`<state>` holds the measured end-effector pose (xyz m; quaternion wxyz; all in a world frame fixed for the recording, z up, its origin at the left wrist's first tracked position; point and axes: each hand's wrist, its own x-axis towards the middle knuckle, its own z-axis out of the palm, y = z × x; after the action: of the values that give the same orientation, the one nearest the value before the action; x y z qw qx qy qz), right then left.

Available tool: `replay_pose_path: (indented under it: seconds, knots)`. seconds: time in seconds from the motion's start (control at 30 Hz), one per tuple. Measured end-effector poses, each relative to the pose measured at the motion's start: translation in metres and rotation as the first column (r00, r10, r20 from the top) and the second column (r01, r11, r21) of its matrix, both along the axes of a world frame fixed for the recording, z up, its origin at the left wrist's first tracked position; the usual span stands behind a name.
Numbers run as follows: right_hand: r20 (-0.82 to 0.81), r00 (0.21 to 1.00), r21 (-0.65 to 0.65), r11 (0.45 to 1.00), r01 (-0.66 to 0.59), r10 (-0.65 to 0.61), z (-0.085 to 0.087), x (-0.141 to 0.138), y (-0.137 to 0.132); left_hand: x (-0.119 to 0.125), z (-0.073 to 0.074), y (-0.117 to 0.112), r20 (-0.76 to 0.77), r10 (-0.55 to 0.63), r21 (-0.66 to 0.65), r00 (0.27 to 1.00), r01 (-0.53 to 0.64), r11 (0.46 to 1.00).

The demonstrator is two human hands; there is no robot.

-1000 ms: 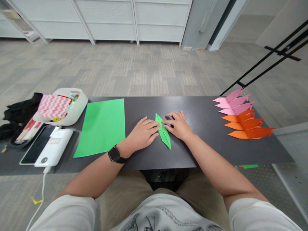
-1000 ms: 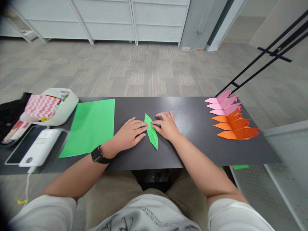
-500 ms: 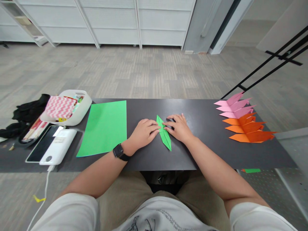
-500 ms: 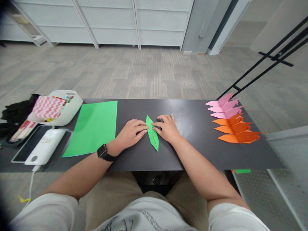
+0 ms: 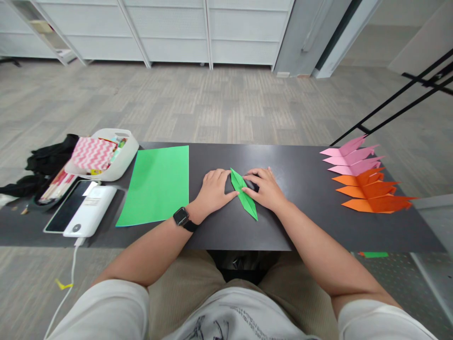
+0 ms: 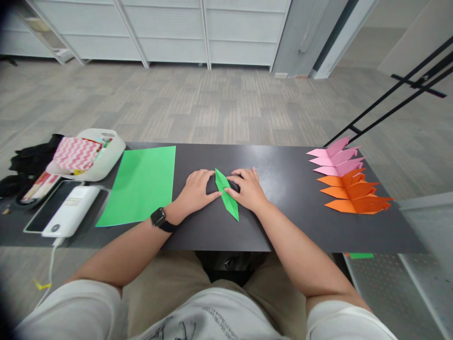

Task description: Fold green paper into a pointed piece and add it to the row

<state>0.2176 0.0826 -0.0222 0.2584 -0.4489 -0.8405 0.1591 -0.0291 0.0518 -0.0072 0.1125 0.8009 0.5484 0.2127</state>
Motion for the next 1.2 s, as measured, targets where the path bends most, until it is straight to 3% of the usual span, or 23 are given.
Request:
replay_pose_path:
  seconds: [0.23,0.4,0.53,0.67,0.97,1.2]
  knots:
    - [-0.099,0.995,-0.015,1.000,-0.001,-0.001,-0.003,0.000,0.002,0.000,-0.007,0.002,0.067,0.008,0.008,0.998,-0.009,1.000]
    - [-0.205,0.978,0.022,0.999,-0.039,0.042,0.003,0.000,0.001,-0.003,-0.011,0.004,0.207,-0.036,0.031,0.978,0.030,0.999]
    - [-0.279,0.954,0.177,0.983,-0.057,0.106,0.013,0.004,-0.001,-0.005,-0.004,0.003,0.340,-0.107,0.118,0.934,0.070,0.991]
    - [-0.277,0.948,0.369,0.928,-0.045,0.156,0.020,0.007,-0.005,-0.005,0.003,0.001,0.436,-0.194,0.213,0.879,0.108,0.971]
    - [-0.326,0.922,0.495,0.869,-0.020,0.207,0.025,0.003,-0.010,0.000,0.009,-0.004,0.430,-0.294,0.319,0.854,0.160,0.934]
    - [-0.343,0.917,0.461,0.887,-0.022,0.201,0.029,0.001,-0.016,0.001,0.016,-0.007,0.410,-0.286,0.347,0.866,0.142,0.927]
